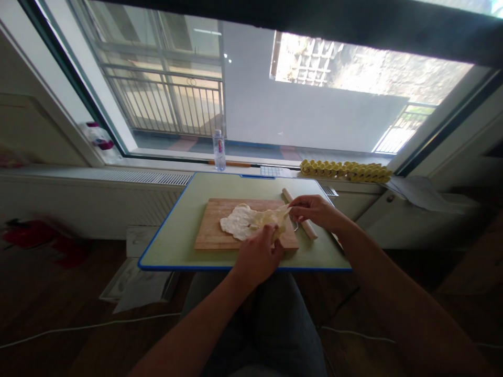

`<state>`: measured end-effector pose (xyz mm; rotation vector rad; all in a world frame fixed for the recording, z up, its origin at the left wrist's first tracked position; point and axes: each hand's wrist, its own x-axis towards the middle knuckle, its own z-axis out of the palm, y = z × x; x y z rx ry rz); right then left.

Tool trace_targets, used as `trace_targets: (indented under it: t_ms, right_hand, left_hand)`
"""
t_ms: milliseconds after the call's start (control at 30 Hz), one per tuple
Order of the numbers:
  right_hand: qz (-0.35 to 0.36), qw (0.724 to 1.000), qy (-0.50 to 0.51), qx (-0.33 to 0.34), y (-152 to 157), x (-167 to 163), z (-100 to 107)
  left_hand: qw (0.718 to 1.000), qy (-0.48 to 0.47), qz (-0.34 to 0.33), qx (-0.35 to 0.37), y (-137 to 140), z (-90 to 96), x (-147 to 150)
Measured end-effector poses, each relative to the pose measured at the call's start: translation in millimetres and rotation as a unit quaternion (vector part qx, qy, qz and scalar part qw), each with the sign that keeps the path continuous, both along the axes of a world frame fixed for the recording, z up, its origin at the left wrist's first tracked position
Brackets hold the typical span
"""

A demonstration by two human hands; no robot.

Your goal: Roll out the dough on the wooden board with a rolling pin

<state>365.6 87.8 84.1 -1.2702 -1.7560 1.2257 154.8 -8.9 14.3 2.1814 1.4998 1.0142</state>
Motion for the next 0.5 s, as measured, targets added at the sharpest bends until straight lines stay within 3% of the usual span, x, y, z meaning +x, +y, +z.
trace_targets:
  t_ms: [167, 367, 500]
  right_hand:
    - [-0.001, 0.999, -0.042, 0.002, -0.3, 2.2, 0.3]
    - [0.007, 0.997, -0.076, 0.02, 6.6, -6.4, 7.3]
    - [0.031, 0.991, -0.119, 0.055, 21.9, -39.2, 16.4]
  left_hand:
    - [0.997, 0.05, 0.053, 0.002, 0.2, 7.7, -5.9]
    - [0.998, -0.046, 0.035, -0.017, -2.3, 10.3, -13.8]
    - [0.997, -0.056, 0.049, -0.009, -2.9, 12.4, -39.4]
